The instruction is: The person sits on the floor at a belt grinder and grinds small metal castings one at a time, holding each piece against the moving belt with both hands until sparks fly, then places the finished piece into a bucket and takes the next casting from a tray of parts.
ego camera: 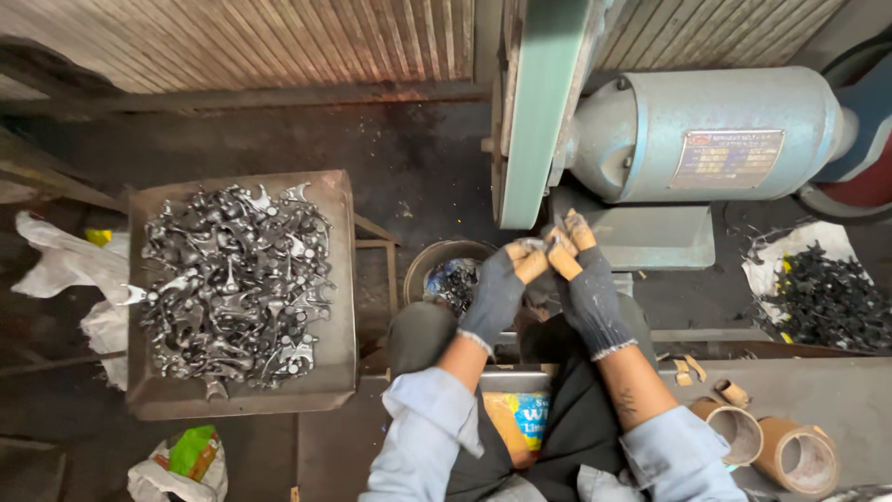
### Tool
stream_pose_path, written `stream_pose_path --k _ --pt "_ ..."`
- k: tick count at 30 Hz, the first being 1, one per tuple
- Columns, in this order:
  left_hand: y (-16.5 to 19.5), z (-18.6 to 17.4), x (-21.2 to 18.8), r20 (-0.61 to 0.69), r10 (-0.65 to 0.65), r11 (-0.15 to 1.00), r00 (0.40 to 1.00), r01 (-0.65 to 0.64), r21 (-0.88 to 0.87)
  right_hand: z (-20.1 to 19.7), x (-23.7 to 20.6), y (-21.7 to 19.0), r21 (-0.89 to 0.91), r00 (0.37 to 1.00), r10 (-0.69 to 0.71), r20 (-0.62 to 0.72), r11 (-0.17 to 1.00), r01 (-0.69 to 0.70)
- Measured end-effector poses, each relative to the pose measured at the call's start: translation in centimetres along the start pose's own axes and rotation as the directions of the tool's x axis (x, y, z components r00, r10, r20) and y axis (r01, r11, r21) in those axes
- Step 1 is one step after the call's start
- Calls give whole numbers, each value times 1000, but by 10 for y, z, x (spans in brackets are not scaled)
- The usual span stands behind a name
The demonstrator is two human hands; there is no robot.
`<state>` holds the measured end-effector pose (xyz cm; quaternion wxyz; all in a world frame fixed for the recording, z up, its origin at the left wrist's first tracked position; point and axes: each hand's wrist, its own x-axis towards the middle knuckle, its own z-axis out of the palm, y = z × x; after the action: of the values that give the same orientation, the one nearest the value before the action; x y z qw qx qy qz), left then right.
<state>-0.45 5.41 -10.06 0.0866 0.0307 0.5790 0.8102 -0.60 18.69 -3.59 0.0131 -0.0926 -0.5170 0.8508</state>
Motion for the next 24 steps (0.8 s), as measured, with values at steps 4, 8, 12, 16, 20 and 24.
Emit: stream_pose_path --k 4,8,12,16,20,24 --pt "21 -5 -35 -29 -75 691 997 73 719 -2 -20 -1 -548 991 132 -9 829 -115" --pt "40 -13 -36 -37 -31 774 999 47 631 4 -24 5 -678 1000 6 25 735 12" --pt "50 -31 -11 -45 -4 666 999 37 745 22 1 20 -404 957 277 90 888 -219" --pt "39 -38 4 -234 -81 629 969 232 742 42 16 31 -567 969 245 -29 794 -218" --pt "7 -22 10 -290 -14 707 957 215 674 40 19 22 -799 993 115 -39 593 -100" --pt "-11 -10 8 -344 -71 812 936 254 526 20 19 18 -890 998 7 65 452 55"
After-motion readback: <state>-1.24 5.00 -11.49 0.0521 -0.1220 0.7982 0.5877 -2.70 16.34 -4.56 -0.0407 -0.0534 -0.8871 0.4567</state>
